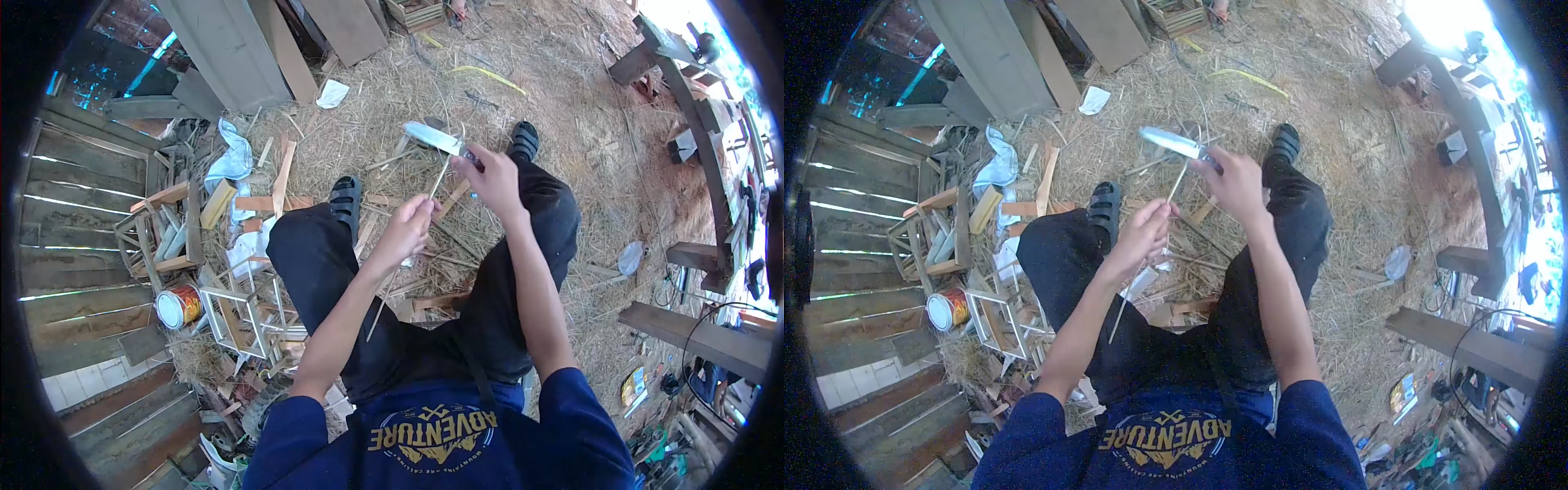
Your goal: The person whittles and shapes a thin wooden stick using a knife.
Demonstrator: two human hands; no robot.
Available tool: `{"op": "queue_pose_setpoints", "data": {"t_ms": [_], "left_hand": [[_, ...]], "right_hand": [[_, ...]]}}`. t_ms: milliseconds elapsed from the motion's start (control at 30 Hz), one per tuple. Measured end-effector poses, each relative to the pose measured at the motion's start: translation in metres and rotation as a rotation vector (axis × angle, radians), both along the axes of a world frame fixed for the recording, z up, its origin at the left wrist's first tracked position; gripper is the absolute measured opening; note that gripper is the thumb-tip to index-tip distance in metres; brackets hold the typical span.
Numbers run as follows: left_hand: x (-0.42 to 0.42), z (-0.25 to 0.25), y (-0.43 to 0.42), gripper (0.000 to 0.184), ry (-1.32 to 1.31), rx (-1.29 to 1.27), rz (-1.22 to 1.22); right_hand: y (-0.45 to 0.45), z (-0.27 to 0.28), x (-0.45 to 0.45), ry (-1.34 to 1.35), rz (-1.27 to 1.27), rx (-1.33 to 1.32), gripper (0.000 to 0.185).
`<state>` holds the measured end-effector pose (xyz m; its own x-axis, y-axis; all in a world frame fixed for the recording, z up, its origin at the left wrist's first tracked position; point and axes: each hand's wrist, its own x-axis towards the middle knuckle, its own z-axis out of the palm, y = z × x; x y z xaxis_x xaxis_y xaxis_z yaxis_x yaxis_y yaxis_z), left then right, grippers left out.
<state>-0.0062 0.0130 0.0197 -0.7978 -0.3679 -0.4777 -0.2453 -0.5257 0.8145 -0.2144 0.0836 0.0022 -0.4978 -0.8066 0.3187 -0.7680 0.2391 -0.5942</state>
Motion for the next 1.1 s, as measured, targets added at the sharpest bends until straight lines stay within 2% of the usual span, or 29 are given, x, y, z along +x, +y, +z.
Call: {"op": "queue_pose_setpoints", "data": {"t_ms": [100, 200, 233, 267, 333, 367, 400, 467, 567, 600, 667, 700, 733, 833, 933, 967, 1067, 1100], "left_hand": [[0.002, -0.011, -0.001, 0.026, -0.012, 0.045, 0.081], [0.012, -0.010, -0.004, 0.025, -0.040, 0.040, 0.089], [0.016, -0.009, -0.006, 0.024, -0.052, 0.036, 0.080], [0.017, -0.009, -0.007, 0.024, -0.040, 0.027, 0.074], [0.012, -0.006, -0.010, 0.024, -0.016, 0.014, 0.058], [0.007, -0.005, -0.011, 0.024, 0.025, 0.058, 0.083], [0.007, -0.006, -0.010, 0.024, 0.006, 0.073, 0.092], [0.006, -0.011, -0.013, 0.023, -0.024, 0.096, 0.119], [0.018, -0.015, -0.014, 0.023, -0.057, 0.028, 0.050], [0.019, -0.013, -0.014, 0.023, -0.032, 0.020, 0.051], [0.016, -0.007, -0.014, 0.024, 0.019, 0.009, 0.038], [0.014, -0.008, -0.015, 0.024, 0.023, 0.029, 0.043], [0.012, -0.009, -0.018, 0.024, 0.029, 0.046, 0.052], [0.014, -0.014, -0.017, 0.024, -0.017, 0.009, 0.044], [0.016, -0.008, -0.014, 0.024, -0.041, -0.025, -0.006], [0.014, -0.006, -0.013, 0.024, -0.037, -0.032, -0.012], [0.008, -0.010, -0.016, 0.023, -0.026, -0.056, -0.030], [0.008, -0.009, -0.018, 0.023, -0.033, -0.038, -0.029]], "right_hand": [[0.006, -0.003, 0.017, -0.172, 0.110, 0.170, 0.029], [0.014, -0.018, 0.022, -0.073, 0.296, 0.175, 0.028], [0.012, -0.011, 0.015, 0.006, 0.250, 0.109, 0.029], [0.008, -0.004, 0.006, -0.023, 0.055, 0.142, 0.028], [0.004, 0.001, -0.013, 0.083, 0.104, 0.036, 0.027], [0.003, -0.002, -0.004, 0.042, 0.049, 0.083, 0.025], [0.004, -0.007, 0.011, -0.176, 0.027, 0.017, 0.025], [0.013, -0.021, 0.020, 0.006, 0.304, 0.034, 0.025], [0.019, -0.001, 0.015, -0.102, 0.197, 0.079, 0.025], [0.017, 0.005, 0.002, -0.149, -0.003, 0.149, 0.025], [0.016, 0.004, -0.016, 0.024, 0.048, -0.016, 0.024], [0.013, 0.005, -0.008, -0.020, -0.022, 0.083, 0.022], [0.015, 0.007, 0.005, -0.180, -0.063, 0.159, 0.021], [0.015, -0.012, 0.013, 0.143, 0.376, -0.138, 0.028], [0.021, 0.007, -0.012, -0.135, -0.001, 0.163, 0.032], [0.020, 0.017, -0.020, -0.172, 0.015, 0.293, 0.036], [0.020, -0.018, -0.011, -0.164, -0.027, 0.118, 0.037], [0.021, -0.007, -0.003, -0.262, -0.037, 0.208, 0.033]]}}
